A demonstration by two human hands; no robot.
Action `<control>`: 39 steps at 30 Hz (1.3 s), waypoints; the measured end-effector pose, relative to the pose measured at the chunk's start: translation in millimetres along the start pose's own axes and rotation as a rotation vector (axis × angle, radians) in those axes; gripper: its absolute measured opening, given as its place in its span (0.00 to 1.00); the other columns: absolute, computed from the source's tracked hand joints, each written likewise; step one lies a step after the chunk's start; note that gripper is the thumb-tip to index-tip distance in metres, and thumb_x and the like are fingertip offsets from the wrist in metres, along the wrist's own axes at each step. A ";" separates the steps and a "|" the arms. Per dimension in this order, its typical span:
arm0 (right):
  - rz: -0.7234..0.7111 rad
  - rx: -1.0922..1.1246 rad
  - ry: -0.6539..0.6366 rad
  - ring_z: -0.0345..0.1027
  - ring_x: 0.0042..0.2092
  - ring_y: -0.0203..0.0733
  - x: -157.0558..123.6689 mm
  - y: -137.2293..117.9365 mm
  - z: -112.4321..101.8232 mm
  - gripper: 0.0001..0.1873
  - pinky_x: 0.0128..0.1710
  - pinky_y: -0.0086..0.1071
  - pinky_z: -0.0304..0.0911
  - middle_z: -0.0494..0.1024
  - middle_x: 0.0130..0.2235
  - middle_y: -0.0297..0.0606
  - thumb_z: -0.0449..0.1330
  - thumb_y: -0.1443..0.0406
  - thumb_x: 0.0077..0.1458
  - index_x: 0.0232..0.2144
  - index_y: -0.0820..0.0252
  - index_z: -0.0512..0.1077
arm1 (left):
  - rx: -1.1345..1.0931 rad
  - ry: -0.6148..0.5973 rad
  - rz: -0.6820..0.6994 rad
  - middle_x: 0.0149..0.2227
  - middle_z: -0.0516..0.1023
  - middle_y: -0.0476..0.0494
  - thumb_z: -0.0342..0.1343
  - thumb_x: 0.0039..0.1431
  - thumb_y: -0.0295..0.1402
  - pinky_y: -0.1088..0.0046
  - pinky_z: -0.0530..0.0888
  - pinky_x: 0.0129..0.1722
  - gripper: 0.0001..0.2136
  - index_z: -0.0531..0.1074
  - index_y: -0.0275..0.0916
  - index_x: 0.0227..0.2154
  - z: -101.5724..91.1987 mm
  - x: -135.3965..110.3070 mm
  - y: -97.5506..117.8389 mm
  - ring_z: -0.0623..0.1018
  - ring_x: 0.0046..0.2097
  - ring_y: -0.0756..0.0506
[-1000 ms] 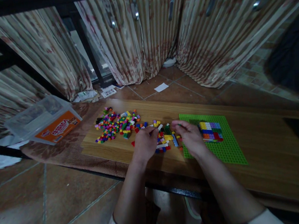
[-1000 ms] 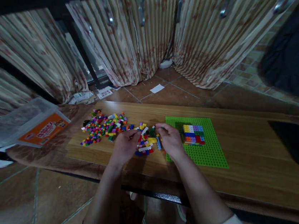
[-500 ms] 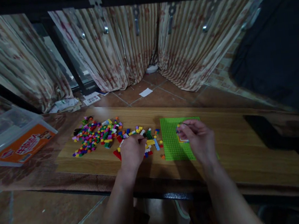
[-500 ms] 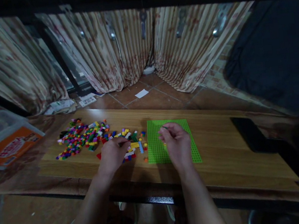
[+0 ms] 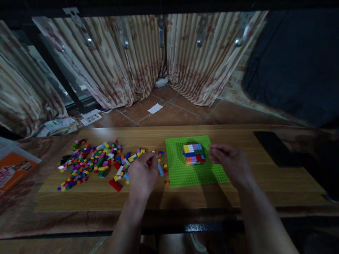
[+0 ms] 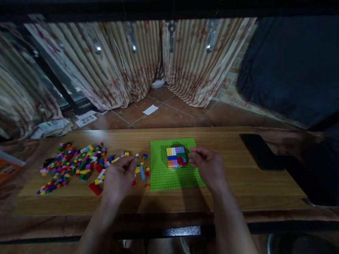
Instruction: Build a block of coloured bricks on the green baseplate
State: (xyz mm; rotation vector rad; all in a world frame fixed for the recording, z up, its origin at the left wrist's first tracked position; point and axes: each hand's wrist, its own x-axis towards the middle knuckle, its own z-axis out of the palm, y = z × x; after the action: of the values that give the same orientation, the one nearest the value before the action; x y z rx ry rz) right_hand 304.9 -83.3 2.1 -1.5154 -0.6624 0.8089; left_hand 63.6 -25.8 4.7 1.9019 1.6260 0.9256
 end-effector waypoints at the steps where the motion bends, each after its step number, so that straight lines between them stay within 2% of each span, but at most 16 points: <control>1: 0.004 -0.015 -0.021 0.71 0.27 0.37 0.5 0.5 -1.7 0.20 0.27 0.32 0.67 0.79 0.27 0.36 0.70 0.57 0.34 0.32 0.60 0.77 | -0.035 -0.006 0.029 0.36 0.82 0.43 0.51 0.59 0.36 0.73 0.71 0.38 0.12 0.79 0.40 0.36 4.2 -1.7 2.7 0.79 0.35 0.46; 7: 0.009 -0.078 -0.065 0.70 0.29 0.37 4.0 1.6 -7.3 0.18 0.30 0.32 0.66 0.79 0.27 0.35 0.72 0.61 0.28 0.27 0.60 0.77 | -0.097 -0.103 0.139 0.32 0.80 0.46 0.52 0.59 0.31 0.76 0.70 0.33 0.09 0.78 0.40 0.34 26.5 -12.6 22.9 0.77 0.31 0.49; 11: -0.007 -0.115 -0.105 0.71 0.28 0.38 7.1 8.4 -6.4 0.16 0.30 0.34 0.67 0.78 0.26 0.35 0.70 0.61 0.31 0.27 0.60 0.76 | -0.083 -0.150 0.155 0.32 0.80 0.46 0.52 0.60 0.30 0.76 0.69 0.31 0.09 0.78 0.40 0.33 37.1 -16.6 33.1 0.76 0.30 0.50; 16: -0.060 -0.250 -0.130 0.72 0.29 0.40 11.2 16.4 -9.2 0.14 0.32 0.35 0.67 0.79 0.28 0.36 0.68 0.60 0.37 0.30 0.59 0.76 | -0.071 -0.170 0.168 0.33 0.80 0.46 0.52 0.59 0.30 0.77 0.69 0.31 0.09 0.78 0.40 0.33 43.0 -18.1 34.2 0.76 0.30 0.50; 20: -0.139 -0.303 -0.139 0.73 0.32 0.41 7.3 12.1 -6.1 0.13 0.35 0.36 0.66 0.80 0.30 0.38 0.66 0.59 0.41 0.31 0.60 0.76 | -0.075 -0.132 0.144 0.33 0.81 0.46 0.52 0.59 0.31 0.76 0.69 0.32 0.09 0.78 0.40 0.34 35.9 -12.1 26.1 0.76 0.31 0.49; 23: -0.203 -0.264 -0.180 0.73 0.34 0.41 -4.1 7.4 9.2 0.11 0.38 0.36 0.67 0.80 0.33 0.38 0.64 0.60 0.44 0.31 0.59 0.76 | -0.103 -0.043 0.081 0.32 0.81 0.46 0.52 0.59 0.33 0.76 0.70 0.32 0.09 0.78 0.39 0.34 23.4 -1.1 14.6 0.77 0.31 0.49; 25: -0.268 -0.287 -0.255 0.73 0.34 0.41 -15.3 6.2 24.6 0.09 0.38 0.36 0.67 0.80 0.33 0.37 0.62 0.61 0.48 0.32 0.58 0.76 | -0.125 0.036 0.024 0.31 0.81 0.46 0.52 0.58 0.33 0.76 0.70 0.32 0.10 0.78 0.38 0.32 13.2 6.6 6.5 0.77 0.31 0.49; 28: -0.384 -0.447 -0.390 0.72 0.33 0.39 -33.3 8.2 48.2 0.08 0.37 0.33 0.66 0.80 0.34 0.36 0.59 0.64 0.52 0.34 0.57 0.76 | -0.148 0.128 -0.040 0.29 0.80 0.47 0.53 0.57 0.33 0.76 0.69 0.31 0.09 0.78 0.37 0.31 -0.9 13.9 -2.0 0.76 0.29 0.49; 32: -0.521 -0.689 -0.524 0.73 0.37 0.40 -47.5 15.3 68.9 0.09 0.40 0.34 0.66 0.80 0.36 0.37 0.56 0.69 0.54 0.36 0.57 0.75 | -0.155 0.156 -0.079 0.28 0.80 0.48 0.53 0.57 0.33 0.77 0.69 0.31 0.09 0.78 0.37 0.30 -11.9 15.2 -5.9 0.76 0.29 0.50; 39: -0.547 -0.882 -0.461 0.74 0.39 0.45 -42.7 25.3 82.1 0.10 0.42 0.37 0.66 0.80 0.38 0.40 0.55 0.70 0.54 0.35 0.59 0.75 | -0.159 0.129 -0.092 0.28 0.80 0.49 0.53 0.57 0.32 0.77 0.68 0.31 0.09 0.78 0.37 0.29 -16.9 14.6 -7.9 0.75 0.30 0.50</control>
State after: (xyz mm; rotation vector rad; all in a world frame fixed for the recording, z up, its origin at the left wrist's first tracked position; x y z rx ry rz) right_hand 212.3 -71.3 -20.2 -1.7685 -1.8625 0.4363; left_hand 46.8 -11.3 12.9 1.6772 1.6452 1.1237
